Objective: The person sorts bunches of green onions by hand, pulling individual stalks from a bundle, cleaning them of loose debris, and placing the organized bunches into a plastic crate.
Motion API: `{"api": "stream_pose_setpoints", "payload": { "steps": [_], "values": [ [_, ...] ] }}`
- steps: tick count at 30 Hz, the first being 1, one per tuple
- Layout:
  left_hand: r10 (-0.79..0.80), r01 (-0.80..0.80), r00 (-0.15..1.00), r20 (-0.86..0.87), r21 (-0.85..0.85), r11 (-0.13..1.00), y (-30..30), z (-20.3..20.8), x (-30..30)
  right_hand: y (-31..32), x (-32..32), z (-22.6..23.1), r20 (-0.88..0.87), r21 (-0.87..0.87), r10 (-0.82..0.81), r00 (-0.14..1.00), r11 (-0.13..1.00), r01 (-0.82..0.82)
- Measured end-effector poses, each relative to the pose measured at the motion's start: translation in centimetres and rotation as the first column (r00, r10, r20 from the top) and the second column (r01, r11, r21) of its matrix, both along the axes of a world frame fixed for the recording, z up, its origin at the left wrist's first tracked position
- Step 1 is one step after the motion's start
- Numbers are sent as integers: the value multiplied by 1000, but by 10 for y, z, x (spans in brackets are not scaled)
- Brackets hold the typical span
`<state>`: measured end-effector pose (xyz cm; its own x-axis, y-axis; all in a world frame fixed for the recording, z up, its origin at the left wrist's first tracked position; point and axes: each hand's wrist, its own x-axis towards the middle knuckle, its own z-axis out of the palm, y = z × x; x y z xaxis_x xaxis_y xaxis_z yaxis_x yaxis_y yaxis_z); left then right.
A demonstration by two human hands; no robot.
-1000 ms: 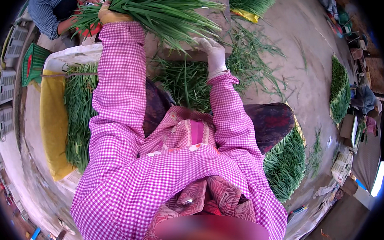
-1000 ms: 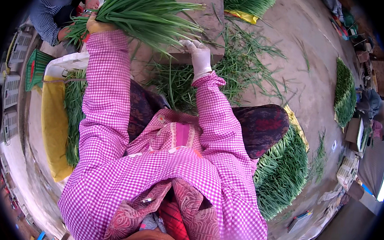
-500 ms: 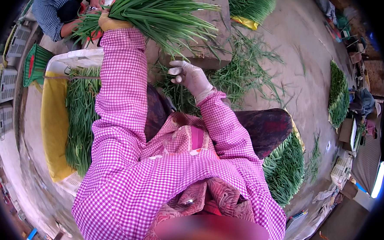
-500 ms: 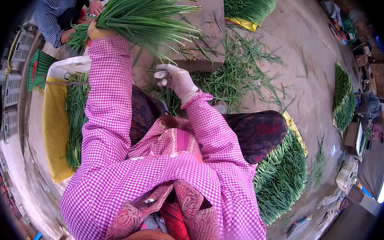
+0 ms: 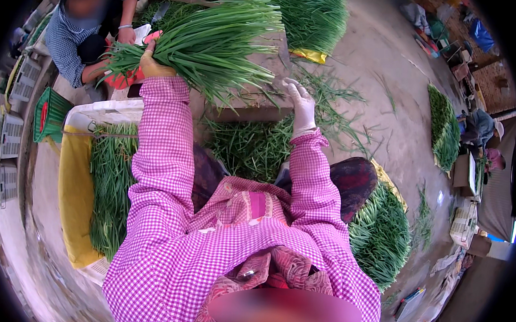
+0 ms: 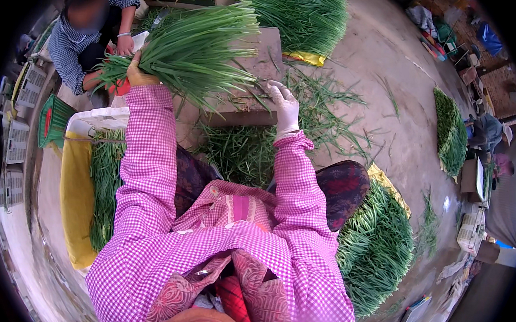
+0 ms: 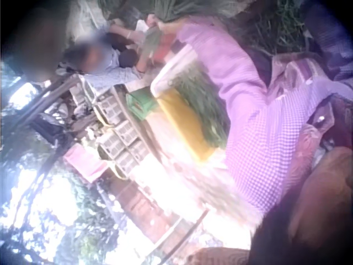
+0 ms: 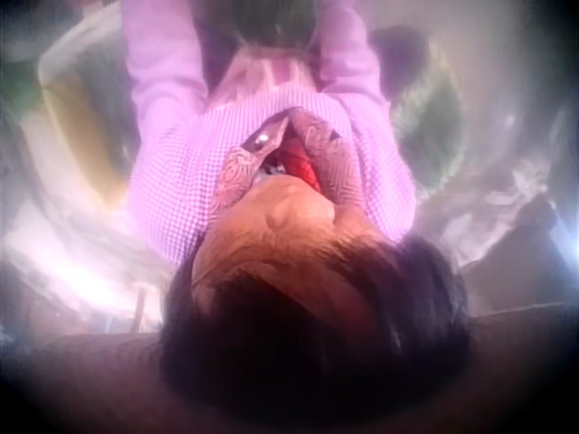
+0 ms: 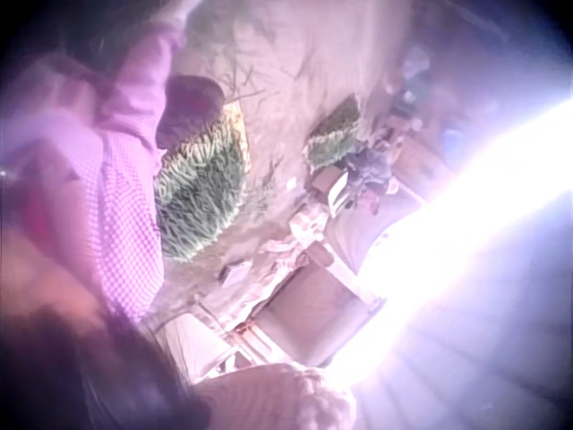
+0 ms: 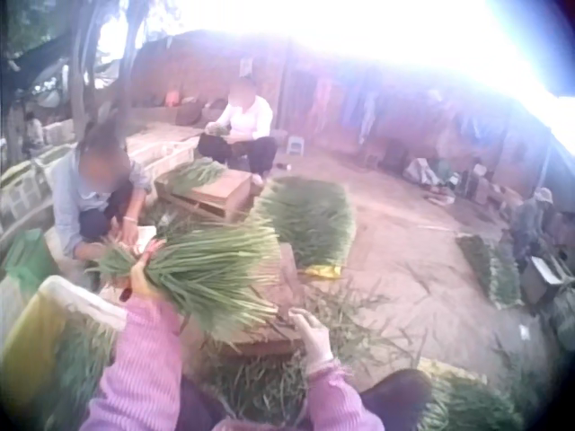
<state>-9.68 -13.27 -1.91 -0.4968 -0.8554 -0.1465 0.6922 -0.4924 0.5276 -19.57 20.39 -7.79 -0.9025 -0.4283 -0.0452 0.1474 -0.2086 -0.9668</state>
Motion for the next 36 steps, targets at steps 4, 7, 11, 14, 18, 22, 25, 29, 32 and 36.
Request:
{"api": "stream_pose_setpoints", "payload": {
  "steps": [4, 7, 11, 14, 18, 22, 25, 29, 32, 36],
  "values": [
    [-45, 43, 998, -36, -30, 999, 10, -3, -7, -33, -1, 29, -38, 187, 138, 990, 974, -129],
    [-146, 142, 984, -102, -50, 989, 14, -2, -2, -46, 4, 23, 22, 109, 161, 987, 981, -163],
    [-94, 89, 992, -78, -69, 994, 15, -1, -8, -43, 5, 16, 242, -190, 175, 954, 973, -131],
    [-113, 104, 986, -127, -75, 992, 12, -2, -8, -30, -1, 6, 328, -434, 198, 924, 900, -40],
    [-141, 139, 975, -173, -21, 990, 5, -1, -3, 14, -24, -14, 305, -336, -32, 952, 931, 139],
    [-138, 144, 978, -158, 25, 989, -3, -4, 1, 13, -12, -2, 169, -233, 100, 981, 971, -58],
    [-126, 131, 982, -138, 27, 991, 1, -2, 3, -18, 17, 19, 104, -41, 237, 966, 971, -234],
    [-132, 134, 981, -144, 10, 991, 3, -5, -4, -52, 30, 12, 199, -145, 242, 950, 966, -216],
    [-122, 125, 984, -130, 17, 992, 2, -1, -2, -39, 13, -4, 202, -297, 202, 958, 945, -136],
    [-193, 217, 945, -265, 63, 974, -22, -17, 0, 2, -6, -24, 329, -181, -119, 937, 966, 186]
  ]
}}
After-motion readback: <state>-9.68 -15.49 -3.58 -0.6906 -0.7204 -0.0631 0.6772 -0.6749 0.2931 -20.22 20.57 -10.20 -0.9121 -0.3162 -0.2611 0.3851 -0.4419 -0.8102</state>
